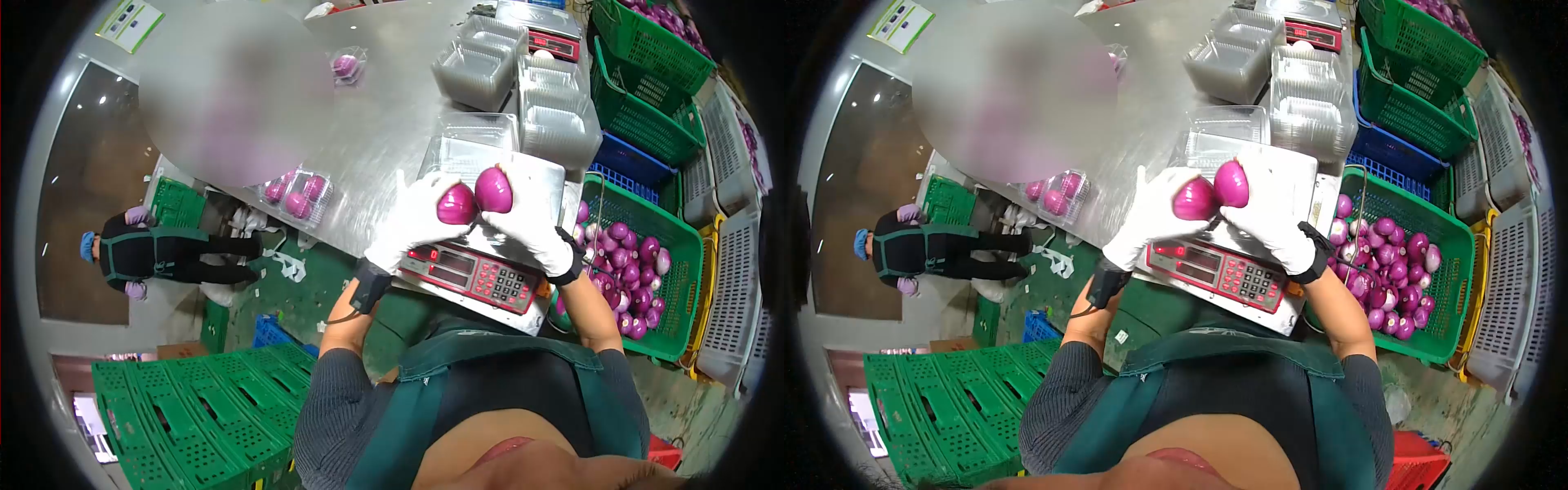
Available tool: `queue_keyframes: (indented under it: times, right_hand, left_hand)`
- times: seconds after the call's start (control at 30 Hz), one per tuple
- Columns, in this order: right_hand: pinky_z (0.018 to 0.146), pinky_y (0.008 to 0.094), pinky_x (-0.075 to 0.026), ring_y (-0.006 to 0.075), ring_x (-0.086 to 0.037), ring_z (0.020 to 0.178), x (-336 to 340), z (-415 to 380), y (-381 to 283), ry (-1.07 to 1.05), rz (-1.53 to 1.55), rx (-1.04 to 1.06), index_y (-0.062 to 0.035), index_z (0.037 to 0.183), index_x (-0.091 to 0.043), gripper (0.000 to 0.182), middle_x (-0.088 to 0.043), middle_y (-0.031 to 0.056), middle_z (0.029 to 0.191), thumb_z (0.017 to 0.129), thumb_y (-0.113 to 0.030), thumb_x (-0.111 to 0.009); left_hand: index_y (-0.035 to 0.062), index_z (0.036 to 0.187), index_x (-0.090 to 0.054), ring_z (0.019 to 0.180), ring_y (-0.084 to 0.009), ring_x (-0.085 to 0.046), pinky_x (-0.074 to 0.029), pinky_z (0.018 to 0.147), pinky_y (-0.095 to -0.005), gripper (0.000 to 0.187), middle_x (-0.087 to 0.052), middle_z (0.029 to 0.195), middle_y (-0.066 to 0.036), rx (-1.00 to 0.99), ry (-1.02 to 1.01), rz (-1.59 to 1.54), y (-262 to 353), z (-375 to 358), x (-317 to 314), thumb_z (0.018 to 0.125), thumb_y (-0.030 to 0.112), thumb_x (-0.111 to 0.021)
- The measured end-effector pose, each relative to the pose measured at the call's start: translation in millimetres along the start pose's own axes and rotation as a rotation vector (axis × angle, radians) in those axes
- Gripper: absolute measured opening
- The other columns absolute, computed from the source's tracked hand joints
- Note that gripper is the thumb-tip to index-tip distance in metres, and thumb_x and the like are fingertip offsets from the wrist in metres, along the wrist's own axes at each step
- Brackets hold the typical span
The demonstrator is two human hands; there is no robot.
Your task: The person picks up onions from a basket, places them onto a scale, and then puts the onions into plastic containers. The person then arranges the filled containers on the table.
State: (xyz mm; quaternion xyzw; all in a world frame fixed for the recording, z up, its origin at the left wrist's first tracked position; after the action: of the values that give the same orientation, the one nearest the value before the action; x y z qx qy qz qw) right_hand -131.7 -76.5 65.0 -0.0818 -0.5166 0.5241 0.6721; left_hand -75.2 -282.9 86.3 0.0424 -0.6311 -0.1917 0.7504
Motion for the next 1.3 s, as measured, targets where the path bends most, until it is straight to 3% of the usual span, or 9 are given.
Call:
queue_keyframes:
  times: [0.17, 0.27, 0.4, 0.5, 0.6, 0.87, 0.93, 1.07, 1.3]
  right_hand:
    - [0.107, 0.0438, -0.027, 0.0348, -0.032, 0.130, 5, -22, -11, 0.094, -0.249, -0.027, -0.0043, 0.131, -0.043, 0.072, -0.045, 0.0186, 0.130, 0.069, -0.023, -0.076]
    - [0.100, 0.0358, -0.036, 0.0257, -0.046, 0.116, 8, -59, 37, 0.394, 0.116, -0.339, -0.0016, 0.122, -0.050, 0.050, -0.052, 0.0148, 0.118, 0.079, -0.018, -0.069]
    - [0.054, 0.0179, -0.043, 0.0083, -0.058, 0.061, 20, -86, 35, 0.089, 0.636, -0.891, -0.0016, 0.093, -0.059, 0.025, -0.063, 0.0044, 0.076, 0.093, -0.025, -0.051]
    - [0.044, 0.0200, -0.042, 0.0100, -0.059, 0.053, 4, -103, 30, -0.062, 0.984, -1.043, -0.0019, 0.090, -0.059, 0.038, -0.066, 0.0068, 0.077, 0.096, -0.035, -0.042]
    - [0.051, 0.0205, -0.040, 0.0098, -0.057, 0.059, -9, -89, 8, -0.077, 0.896, -0.933, -0.0038, 0.093, -0.058, 0.027, -0.065, 0.0065, 0.077, 0.093, -0.028, -0.047]
    - [0.045, 0.0217, -0.032, 0.0069, -0.047, 0.049, -14, -76, 18, -0.156, 0.866, -0.852, -0.0032, 0.073, -0.056, 0.021, -0.054, 0.0033, 0.059, 0.086, -0.016, -0.047]
    - [0.045, 0.0204, -0.032, 0.0066, -0.045, 0.047, -28, -71, 35, -0.087, 1.013, -0.735, -0.0022, 0.072, -0.055, 0.022, -0.052, 0.0047, 0.058, 0.086, -0.016, -0.045]
    - [0.057, 0.0201, -0.044, 0.0142, -0.058, 0.079, -21, -27, -28, -0.112, 1.346, -0.648, -0.0017, 0.133, -0.035, 0.053, -0.058, 0.0102, 0.109, 0.093, -0.034, -0.048]
    - [0.060, 0.0207, -0.048, 0.0109, -0.060, 0.078, -28, -44, -12, 0.333, 1.145, -0.747, -0.0044, 0.126, -0.045, 0.045, -0.062, 0.0059, 0.102, 0.093, -0.034, -0.050]
  left_hand:
    - [0.0088, 0.134, -0.041, 0.124, -0.0287, -0.041, -0.020, 0.108, -0.0541, 0.085, -0.044, 0.133, -0.014, -0.088, 0.156, -0.335, -26, 5, 4, 0.065, 0.043, -0.076]
    - [0.0007, 0.139, -0.030, 0.120, -0.0259, -0.043, -0.032, 0.103, -0.0411, 0.069, -0.039, 0.138, -0.018, 0.464, 0.052, -1.321, -96, 46, -38, 0.089, 0.042, -0.053]
    - [-0.0001, 0.137, -0.034, 0.116, -0.0216, -0.047, -0.034, 0.101, -0.0363, 0.063, -0.042, 0.137, -0.017, 0.242, 0.133, -1.819, -73, 73, -22, 0.095, 0.045, -0.044]
    - [-0.0019, 0.134, -0.040, 0.120, -0.0242, -0.046, -0.033, 0.103, -0.0345, 0.046, -0.039, 0.141, -0.016, 0.325, -0.136, -1.062, -26, 17, 15, 0.094, 0.021, -0.044]
    - [-0.0010, 0.130, -0.044, 0.109, -0.0221, -0.054, -0.043, 0.090, -0.0332, 0.043, -0.051, 0.127, -0.017, 0.177, 0.314, -0.269, -9, -54, -27, 0.089, 0.011, -0.044]
    - [0.0052, 0.089, -0.058, 0.071, -0.0146, -0.064, -0.049, 0.062, -0.0255, 0.015, -0.064, 0.082, -0.007, 0.861, -0.369, -1.569, -50, -59, -38, 0.089, 0.017, -0.049]
    - [0.0077, 0.080, -0.059, 0.068, -0.0155, -0.063, -0.048, 0.062, -0.0259, 0.017, -0.064, 0.076, -0.006, 0.759, -0.225, -1.631, -63, -49, -42, 0.086, 0.021, -0.052]
    - [0.0085, 0.073, -0.058, 0.061, -0.0188, -0.060, -0.048, 0.059, -0.0316, 0.018, -0.061, 0.068, -0.007, 0.729, 0.160, -1.894, -104, 0, 3, 0.085, 0.020, -0.053]
    - [0.0055, 0.071, -0.057, 0.057, -0.0201, -0.059, -0.049, 0.055, -0.0328, 0.016, -0.059, 0.065, -0.007, 0.563, 0.788, -1.486, -320, 79, 20, 0.082, 0.016, -0.053]
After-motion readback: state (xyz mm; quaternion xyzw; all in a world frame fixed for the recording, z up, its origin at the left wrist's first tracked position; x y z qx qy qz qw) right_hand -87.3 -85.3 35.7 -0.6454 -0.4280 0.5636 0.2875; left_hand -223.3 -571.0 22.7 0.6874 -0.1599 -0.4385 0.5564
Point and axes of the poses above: each hand's wrist, its own z-axis towards the middle knuckle, its own x-axis out of the back of the hand, y = z × x, the point moved 1 cm from there along z, towards the middle knuckle
